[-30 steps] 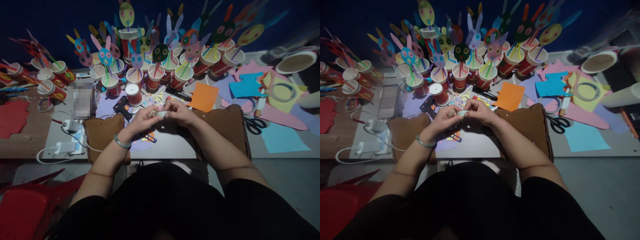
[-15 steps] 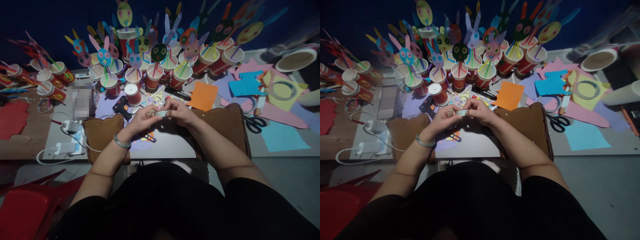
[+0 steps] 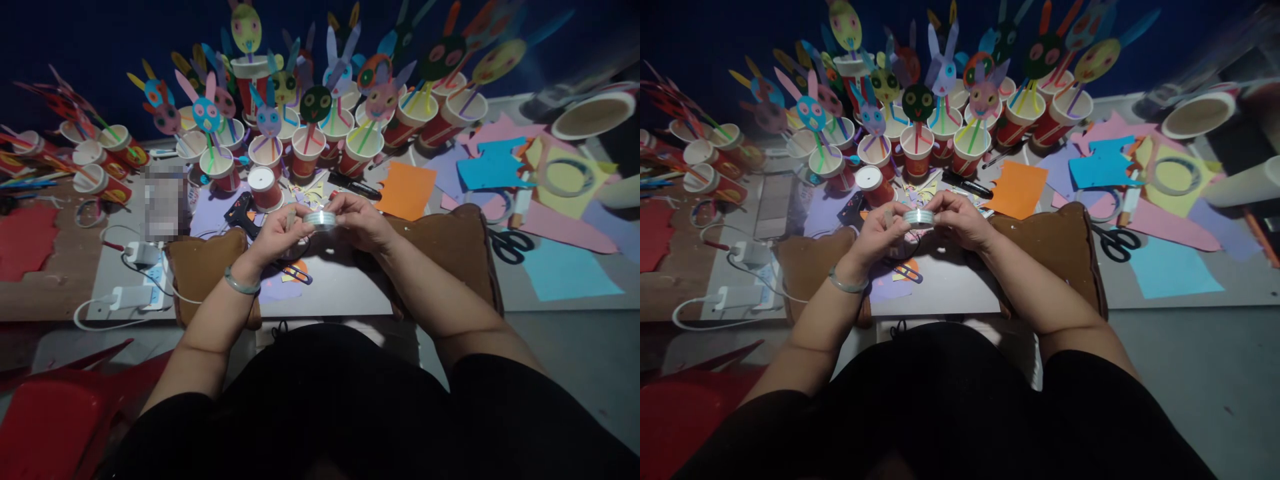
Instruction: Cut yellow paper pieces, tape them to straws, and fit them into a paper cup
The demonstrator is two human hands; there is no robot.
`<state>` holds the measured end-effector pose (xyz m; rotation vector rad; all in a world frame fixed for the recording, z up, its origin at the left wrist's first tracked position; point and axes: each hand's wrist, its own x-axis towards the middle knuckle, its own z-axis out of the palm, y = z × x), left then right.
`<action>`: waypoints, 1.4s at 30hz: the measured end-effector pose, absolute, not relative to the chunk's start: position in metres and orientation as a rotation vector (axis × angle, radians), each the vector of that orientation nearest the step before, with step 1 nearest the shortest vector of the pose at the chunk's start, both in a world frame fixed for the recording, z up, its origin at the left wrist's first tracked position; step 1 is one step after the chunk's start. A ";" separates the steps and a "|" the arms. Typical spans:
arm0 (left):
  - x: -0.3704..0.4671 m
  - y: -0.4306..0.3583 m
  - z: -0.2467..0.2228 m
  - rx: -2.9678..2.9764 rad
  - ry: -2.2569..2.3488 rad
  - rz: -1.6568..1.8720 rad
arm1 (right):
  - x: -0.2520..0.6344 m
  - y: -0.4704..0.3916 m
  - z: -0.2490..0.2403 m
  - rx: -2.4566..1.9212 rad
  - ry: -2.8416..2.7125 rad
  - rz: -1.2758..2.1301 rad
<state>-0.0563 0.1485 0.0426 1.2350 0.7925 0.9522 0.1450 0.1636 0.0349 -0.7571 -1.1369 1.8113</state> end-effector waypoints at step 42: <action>-0.057 0.150 0.043 1.207 0.970 0.783 | 0.139 0.163 0.038 -0.819 -1.152 1.872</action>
